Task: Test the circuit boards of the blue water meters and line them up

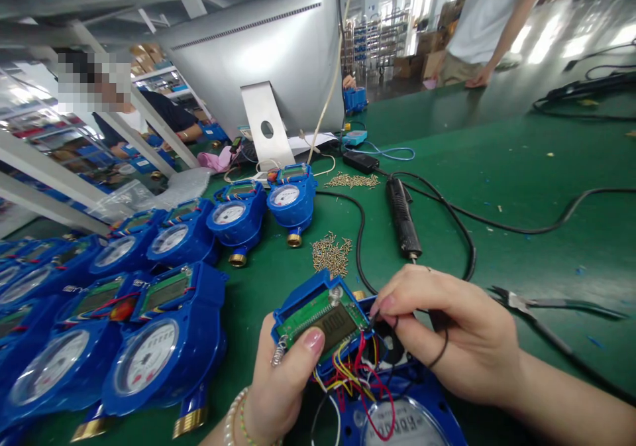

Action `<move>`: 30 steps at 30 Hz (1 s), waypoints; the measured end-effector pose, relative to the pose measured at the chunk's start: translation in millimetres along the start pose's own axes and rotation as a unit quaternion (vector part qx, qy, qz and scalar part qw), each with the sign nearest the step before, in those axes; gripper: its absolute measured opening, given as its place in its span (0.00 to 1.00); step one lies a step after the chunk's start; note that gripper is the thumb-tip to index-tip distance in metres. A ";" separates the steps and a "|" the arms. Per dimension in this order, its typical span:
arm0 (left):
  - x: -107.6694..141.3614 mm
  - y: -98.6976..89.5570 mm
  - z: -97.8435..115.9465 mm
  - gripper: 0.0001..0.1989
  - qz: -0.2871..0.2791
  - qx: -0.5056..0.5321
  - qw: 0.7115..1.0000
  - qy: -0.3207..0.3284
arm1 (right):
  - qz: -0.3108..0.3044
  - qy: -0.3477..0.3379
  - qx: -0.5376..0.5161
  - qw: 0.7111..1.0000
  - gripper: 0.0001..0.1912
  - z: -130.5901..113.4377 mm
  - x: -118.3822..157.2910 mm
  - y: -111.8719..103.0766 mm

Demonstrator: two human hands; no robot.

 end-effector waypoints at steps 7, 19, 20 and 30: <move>-6.1 11.9 -1.6 0.16 -0.056 0.073 0.995 -0.037 | -0.027 0.019 -0.063 0.997 0.08 6.3 -0.7 4.1; -2.0 19.2 2.2 0.18 -0.083 0.052 0.993 -0.063 | -0.089 -0.030 -0.132 0.987 0.03 -8.1 -7.0 11.9; -2.0 19.8 2.2 0.18 -0.085 0.060 0.993 -0.063 | -0.090 -0.028 -0.133 0.987 0.03 -7.9 -6.9 12.1; 0.6 22.6 0.1 0.18 -0.076 0.062 0.991 -0.086 | -0.087 -0.016 -0.097 0.991 0.03 -2.3 -4.8 12.6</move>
Point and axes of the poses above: each hand's wrist, its own x-axis away from the middle knuckle, its own y-axis out of the palm, z = x × y, the point moved 9 cm from there along -x, towards the middle knuckle
